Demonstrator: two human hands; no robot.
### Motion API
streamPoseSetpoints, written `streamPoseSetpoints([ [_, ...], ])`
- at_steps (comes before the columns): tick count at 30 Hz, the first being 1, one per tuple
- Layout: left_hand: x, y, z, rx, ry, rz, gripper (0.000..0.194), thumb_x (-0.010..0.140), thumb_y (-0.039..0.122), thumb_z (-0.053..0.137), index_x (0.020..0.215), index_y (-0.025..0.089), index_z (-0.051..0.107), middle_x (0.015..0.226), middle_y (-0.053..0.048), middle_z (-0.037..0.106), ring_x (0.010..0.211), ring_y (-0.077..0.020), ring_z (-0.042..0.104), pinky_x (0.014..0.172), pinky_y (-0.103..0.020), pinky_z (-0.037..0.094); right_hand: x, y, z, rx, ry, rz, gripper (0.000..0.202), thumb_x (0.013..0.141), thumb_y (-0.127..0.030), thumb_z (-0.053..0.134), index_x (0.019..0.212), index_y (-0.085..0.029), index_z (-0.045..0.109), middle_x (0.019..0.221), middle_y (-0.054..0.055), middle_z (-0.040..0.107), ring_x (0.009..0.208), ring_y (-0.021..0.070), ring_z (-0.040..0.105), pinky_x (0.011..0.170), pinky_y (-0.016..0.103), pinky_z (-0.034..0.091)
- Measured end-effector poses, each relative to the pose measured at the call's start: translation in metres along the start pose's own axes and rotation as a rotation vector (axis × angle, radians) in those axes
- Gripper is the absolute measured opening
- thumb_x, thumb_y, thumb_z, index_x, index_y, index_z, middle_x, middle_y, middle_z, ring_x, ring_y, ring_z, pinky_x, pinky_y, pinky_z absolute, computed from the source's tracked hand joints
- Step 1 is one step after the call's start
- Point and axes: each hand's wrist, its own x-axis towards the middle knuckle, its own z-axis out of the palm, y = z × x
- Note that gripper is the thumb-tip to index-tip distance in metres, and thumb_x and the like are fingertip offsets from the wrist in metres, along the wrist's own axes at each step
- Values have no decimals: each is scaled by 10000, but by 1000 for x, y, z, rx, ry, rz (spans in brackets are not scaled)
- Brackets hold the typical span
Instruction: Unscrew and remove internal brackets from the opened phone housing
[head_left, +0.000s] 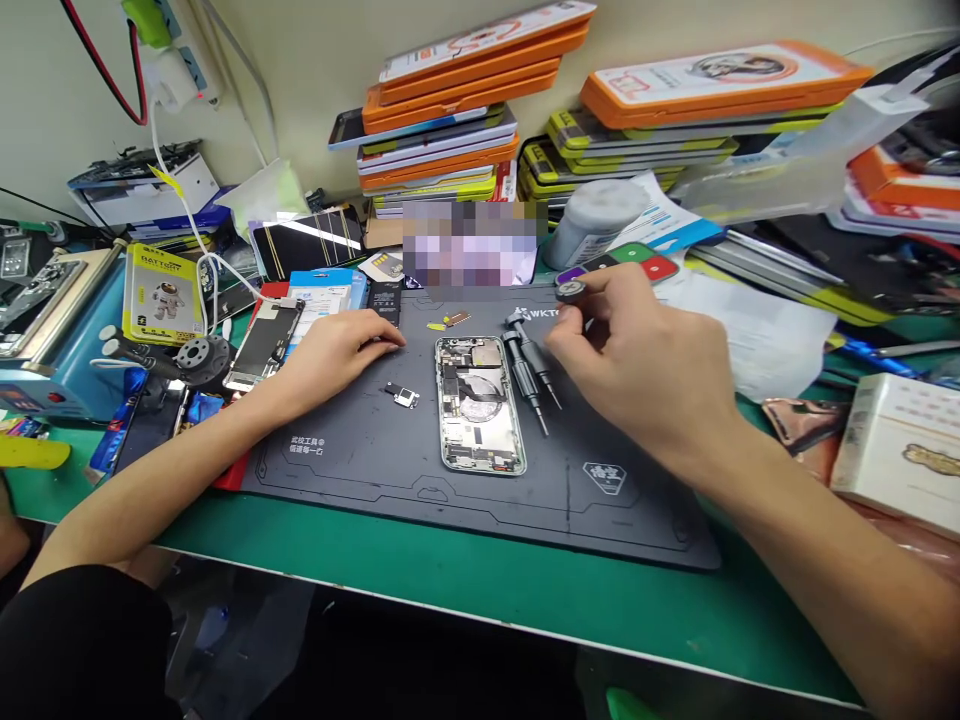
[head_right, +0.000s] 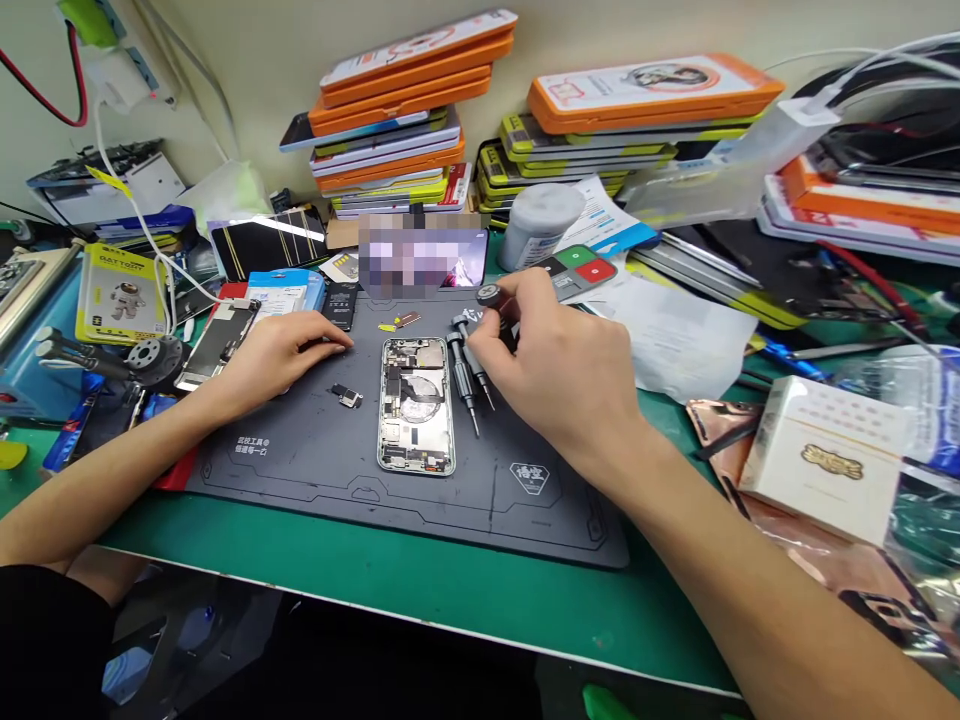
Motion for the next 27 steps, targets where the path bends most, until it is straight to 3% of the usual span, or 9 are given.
streamPoseSetpoints([
  [4, -1, 1, 2, 1, 5, 52, 207, 1041, 235, 542, 1123, 199, 728, 1101, -60, 740, 1024, -183, 682, 920, -332, 532, -1, 0, 2, 3, 17, -4, 378, 888, -378, 468, 1123, -147, 653, 821, 115, 770, 577, 210, 591, 576, 311, 274],
  [10, -1, 4, 0, 9, 73, 16, 161, 1037, 228, 568, 1090, 196, 716, 1057, -43, 755, 970, -164, 691, 887, -305, 517, -2, 2, 7, -19, 65, -42, 378, 878, -398, 453, 1089, -160, 658, 792, 99, 770, 557, 221, 609, 559, 307, 271],
  [12, 0, 4, 0, 16, 26, 53, 168, 1044, 282, 576, 1067, 207, 724, 1030, -39, 753, 959, -168, 690, 867, -300, 510, -2, 3, 8, -22, 81, -54, 371, 876, -400, 452, 1079, -166, 657, 777, 90, 769, 544, 223, 608, 551, 305, 264],
  [17, 0, 6, -4, 44, -230, 276, 281, 977, 449, 672, 1117, 216, 742, 1059, -67, 710, 988, -206, 668, 843, -316, 502, -3, 1, 5, -16, 77, -60, 343, 889, -394, 453, 1085, -186, 644, 771, 79, 772, 552, 226, 618, 544, 305, 255],
  [23, 1, 8, -11, -163, -345, 188, 163, 966, 359, 707, 1049, 221, 721, 1030, -38, 695, 978, -180, 660, 840, -297, 498, -4, -5, -4, -25, 2, -60, 314, 911, -336, 482, 1114, -159, 643, 823, 117, 783, 605, 232, 645, 560, 318, 284],
  [27, 1, 5, -11, -123, -345, 151, 199, 952, 401, 721, 1000, 214, 673, 1001, -26, 685, 961, -186, 636, 832, -301, 474, -4, -5, -4, -27, 11, -76, 298, 907, -330, 488, 1097, -161, 645, 808, 115, 777, 606, 231, 649, 544, 305, 278],
])
